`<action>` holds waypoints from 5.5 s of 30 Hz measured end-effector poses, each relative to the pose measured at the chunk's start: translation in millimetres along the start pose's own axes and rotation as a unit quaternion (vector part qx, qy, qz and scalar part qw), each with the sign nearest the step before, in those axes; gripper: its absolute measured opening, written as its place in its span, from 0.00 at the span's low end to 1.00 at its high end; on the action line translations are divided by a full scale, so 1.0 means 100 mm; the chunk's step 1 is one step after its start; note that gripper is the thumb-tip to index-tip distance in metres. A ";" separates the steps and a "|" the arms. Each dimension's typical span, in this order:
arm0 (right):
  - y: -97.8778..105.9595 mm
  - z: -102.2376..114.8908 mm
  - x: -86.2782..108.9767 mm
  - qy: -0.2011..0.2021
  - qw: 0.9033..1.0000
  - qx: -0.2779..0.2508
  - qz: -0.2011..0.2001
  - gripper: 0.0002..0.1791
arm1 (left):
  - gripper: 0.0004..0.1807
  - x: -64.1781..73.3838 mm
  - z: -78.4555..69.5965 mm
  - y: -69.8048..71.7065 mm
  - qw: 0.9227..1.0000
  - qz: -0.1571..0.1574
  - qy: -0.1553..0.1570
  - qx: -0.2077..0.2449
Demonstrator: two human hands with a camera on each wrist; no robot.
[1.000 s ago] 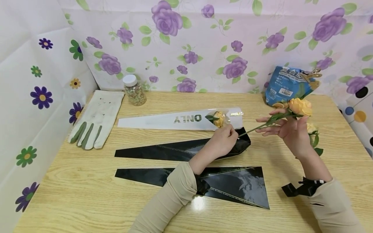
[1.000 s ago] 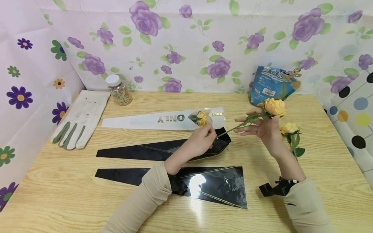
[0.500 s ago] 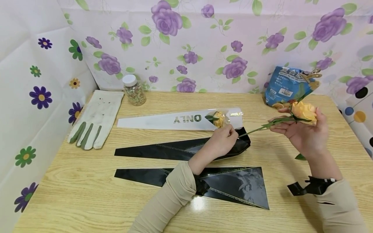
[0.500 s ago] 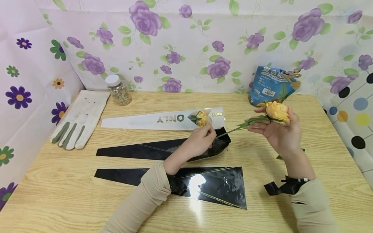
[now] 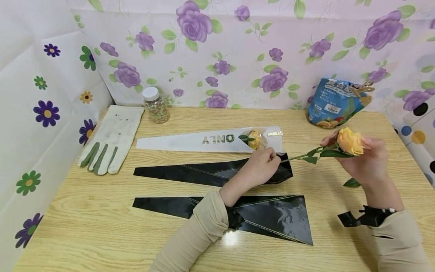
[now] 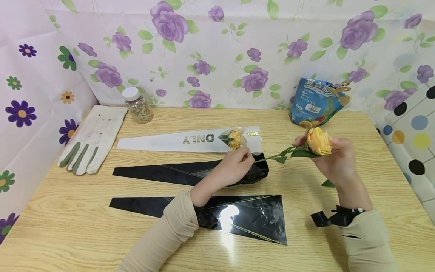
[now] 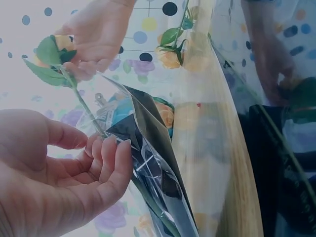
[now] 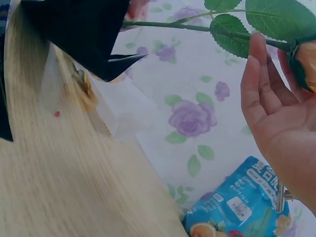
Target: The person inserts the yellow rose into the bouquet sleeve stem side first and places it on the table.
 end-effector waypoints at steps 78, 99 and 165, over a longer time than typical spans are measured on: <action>0.14 -0.30 0.09 -0.161 0.953 0.250 -0.050 0.20 | 0.11 0.06 -0.15 0.06 0.999 0.010 -0.025 -0.024; 0.07 -0.58 0.02 -0.207 0.832 0.513 -0.042 0.17 | 0.12 0.08 -0.18 0.01 0.999 0.020 -0.012 -0.030; -0.14 -0.68 0.11 -0.279 0.858 0.412 0.126 0.32 | 0.13 0.15 -0.30 0.26 0.987 -0.143 -0.058 -0.036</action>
Point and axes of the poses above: each hand's wrist, its own x-axis away from the middle knuckle, its own y-axis out of the back of the hand, z = x × y, the point moved 7 cm from there along -x, towards the middle knuckle, and after that the axes turned 7 degrees about -x, right-handed, at the moved point
